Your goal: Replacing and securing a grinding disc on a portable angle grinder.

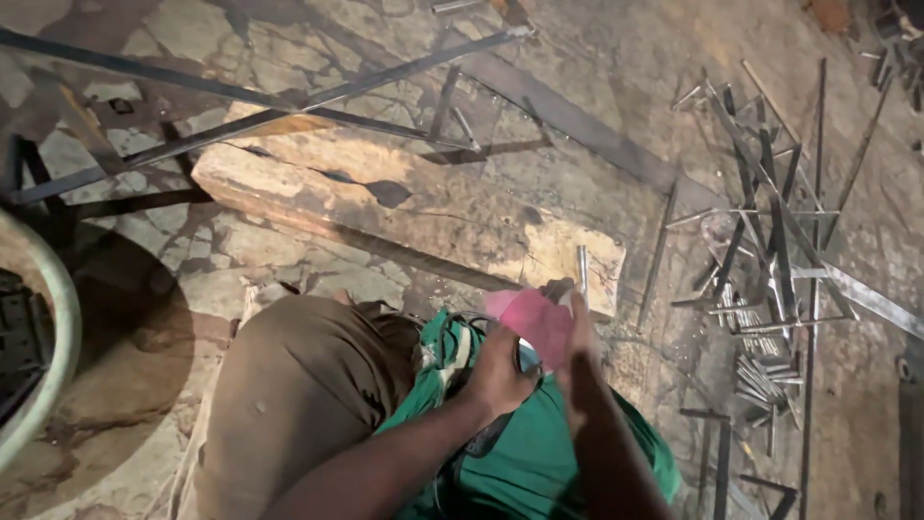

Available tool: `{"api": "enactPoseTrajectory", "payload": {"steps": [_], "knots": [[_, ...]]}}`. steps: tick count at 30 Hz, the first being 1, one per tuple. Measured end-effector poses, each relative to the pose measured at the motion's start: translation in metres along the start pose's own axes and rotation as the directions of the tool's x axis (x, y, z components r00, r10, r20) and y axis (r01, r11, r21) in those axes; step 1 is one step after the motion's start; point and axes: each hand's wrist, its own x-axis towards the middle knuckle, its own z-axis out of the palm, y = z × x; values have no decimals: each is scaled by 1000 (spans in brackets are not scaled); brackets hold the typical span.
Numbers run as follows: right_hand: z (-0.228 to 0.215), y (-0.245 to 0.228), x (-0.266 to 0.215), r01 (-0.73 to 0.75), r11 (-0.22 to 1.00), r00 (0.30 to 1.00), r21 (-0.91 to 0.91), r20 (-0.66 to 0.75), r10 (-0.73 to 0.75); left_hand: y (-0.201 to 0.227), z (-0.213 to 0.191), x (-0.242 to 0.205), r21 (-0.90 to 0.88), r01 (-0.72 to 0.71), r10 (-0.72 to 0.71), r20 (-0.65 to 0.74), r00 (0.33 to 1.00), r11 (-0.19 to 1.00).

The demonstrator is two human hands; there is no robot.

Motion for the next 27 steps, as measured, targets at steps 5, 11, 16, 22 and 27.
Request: {"api": "enactPoseTrajectory", "payload": {"steps": [5, 11, 16, 22, 27], "knots": [[-11, 61, 53, 557, 821, 824, 125, 41, -565, -2, -3, 7, 116, -184, 186, -7, 983, 976], [-20, 60, 41, 577, 802, 809, -153, -29, -587, -36, 4, -6, 356, 284, -383, 248, 890, 890], [-25, 64, 53, 676, 709, 714, -202, -61, -698, -78, 20, -12, -50, 225, -219, 103, 970, 973], [-43, 79, 81, 870, 345, 400, -352, 96, -911, -60, 36, 4, 138, 560, -574, 102, 812, 817], [-42, 74, 71, 663, 732, 737, 157, 38, -675, -105, 39, -15, 233, 532, -560, 74, 825, 814]]}}
